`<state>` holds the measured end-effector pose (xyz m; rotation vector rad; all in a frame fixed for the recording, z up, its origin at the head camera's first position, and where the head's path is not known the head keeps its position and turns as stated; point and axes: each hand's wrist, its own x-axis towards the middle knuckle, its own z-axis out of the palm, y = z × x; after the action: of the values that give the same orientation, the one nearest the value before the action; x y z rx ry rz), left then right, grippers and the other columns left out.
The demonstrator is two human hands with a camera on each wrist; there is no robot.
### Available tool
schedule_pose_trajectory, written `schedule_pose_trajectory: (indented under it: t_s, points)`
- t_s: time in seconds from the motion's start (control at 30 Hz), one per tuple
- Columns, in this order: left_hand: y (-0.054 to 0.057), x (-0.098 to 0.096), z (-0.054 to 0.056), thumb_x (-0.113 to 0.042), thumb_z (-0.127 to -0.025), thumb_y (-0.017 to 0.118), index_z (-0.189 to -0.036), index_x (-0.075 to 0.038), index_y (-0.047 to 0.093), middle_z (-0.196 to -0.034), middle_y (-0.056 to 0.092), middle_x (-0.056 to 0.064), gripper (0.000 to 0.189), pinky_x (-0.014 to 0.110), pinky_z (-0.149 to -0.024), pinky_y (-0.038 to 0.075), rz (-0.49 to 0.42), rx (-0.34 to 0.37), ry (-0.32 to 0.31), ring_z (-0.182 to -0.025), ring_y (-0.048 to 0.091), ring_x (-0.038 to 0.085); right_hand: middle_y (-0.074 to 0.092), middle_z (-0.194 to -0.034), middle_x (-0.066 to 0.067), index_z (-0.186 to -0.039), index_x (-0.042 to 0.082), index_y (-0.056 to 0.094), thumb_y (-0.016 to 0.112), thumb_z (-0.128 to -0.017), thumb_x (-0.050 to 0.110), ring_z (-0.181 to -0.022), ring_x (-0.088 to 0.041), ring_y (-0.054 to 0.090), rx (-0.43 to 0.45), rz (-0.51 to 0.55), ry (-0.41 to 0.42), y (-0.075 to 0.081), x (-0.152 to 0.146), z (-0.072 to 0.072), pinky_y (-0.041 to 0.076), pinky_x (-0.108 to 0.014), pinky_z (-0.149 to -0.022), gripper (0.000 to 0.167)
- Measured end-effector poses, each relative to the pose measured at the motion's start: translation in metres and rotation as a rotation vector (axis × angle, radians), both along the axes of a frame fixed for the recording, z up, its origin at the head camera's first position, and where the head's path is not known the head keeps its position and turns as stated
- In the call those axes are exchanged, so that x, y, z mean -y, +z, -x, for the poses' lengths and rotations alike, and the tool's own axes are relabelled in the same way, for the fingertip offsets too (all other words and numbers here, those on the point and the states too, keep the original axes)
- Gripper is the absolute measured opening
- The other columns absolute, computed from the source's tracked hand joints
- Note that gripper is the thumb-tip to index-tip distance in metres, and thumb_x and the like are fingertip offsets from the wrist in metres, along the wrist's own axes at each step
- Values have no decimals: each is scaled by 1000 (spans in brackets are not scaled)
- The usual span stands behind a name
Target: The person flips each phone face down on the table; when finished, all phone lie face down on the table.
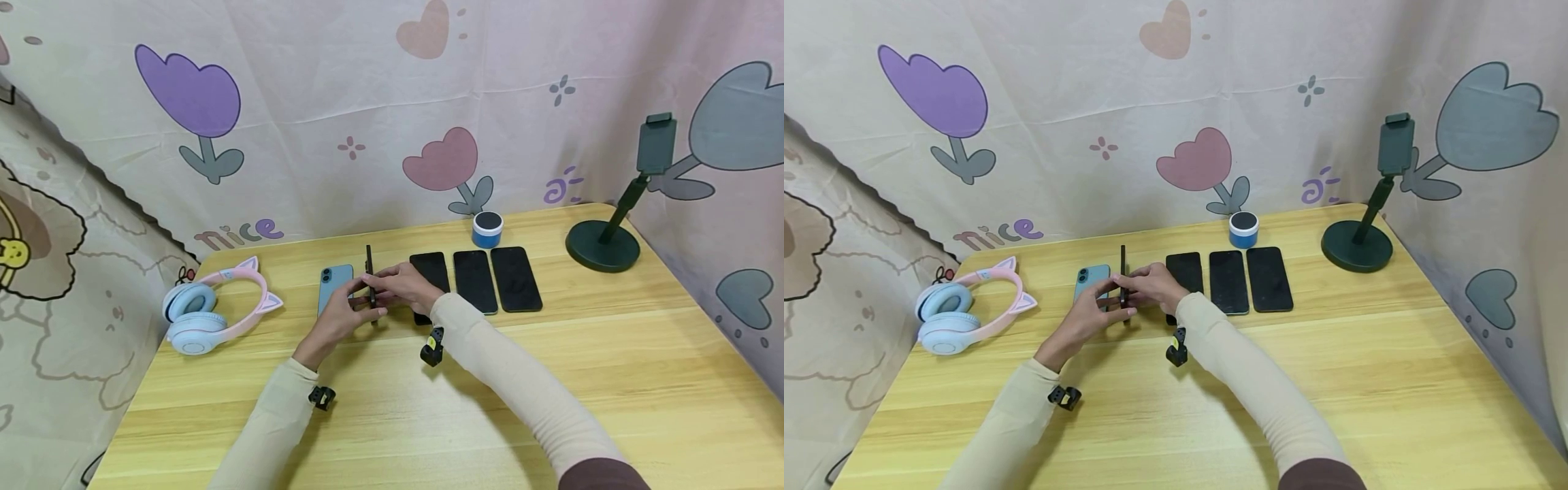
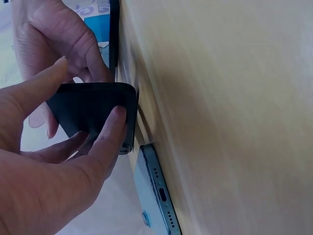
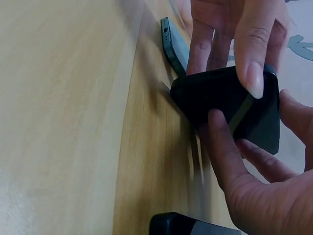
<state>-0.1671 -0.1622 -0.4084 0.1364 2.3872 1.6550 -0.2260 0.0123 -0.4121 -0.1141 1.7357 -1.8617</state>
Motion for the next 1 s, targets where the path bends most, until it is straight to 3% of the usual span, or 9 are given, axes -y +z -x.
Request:
schedule_pose_trajectory:
  t_s: [0.43, 0.63, 0.8, 1.0]
  points:
    - [-3, 0, 2, -10, -87, 81, -153, -10, 44, -157, 39, 16, 75, 54, -107, 43, 136, -49, -7, -134, 49, 42, 71, -115, -17, -138, -1, 59, 73, -96, 28, -98, -26, 72, 5, 10, -27, -1, -1, 2, 55, -43, -94, 53]
    - [-3, -1, 1, -9, -88, 81, -152, -7, 45, -153, 44, 19, 73, 54, -107, 43, 192, -82, -28, -132, 52, 41, 68, -122, -19, -137, 0, 60, 72, -96, 25, -102, -30, 72, -18, -13, -52, 0, -2, 1, 56, -41, -91, 49]
    - [-1, -2, 1, -9, -89, 80, -151, -2, 45, -149, 48, 22, 71, 53, -106, 44, 260, -135, -50, -130, 54, 41, 66, -126, -18, -135, 1, 63, 72, -97, 25, -100, -25, 72, -54, -52, -63, -1, -4, 1, 59, -37, -84, 46]
    - [1, -3, 0, -11, -90, 79, -149, 3, 46, -146, 50, 24, 69, 52, -104, 46, 334, -138, -41, -130, 53, 39, 63, -131, -19, -132, 1, 66, 72, -97, 22, -100, -25, 72, -86, -93, -83, -1, -5, 1, 60, -34, -79, 42]
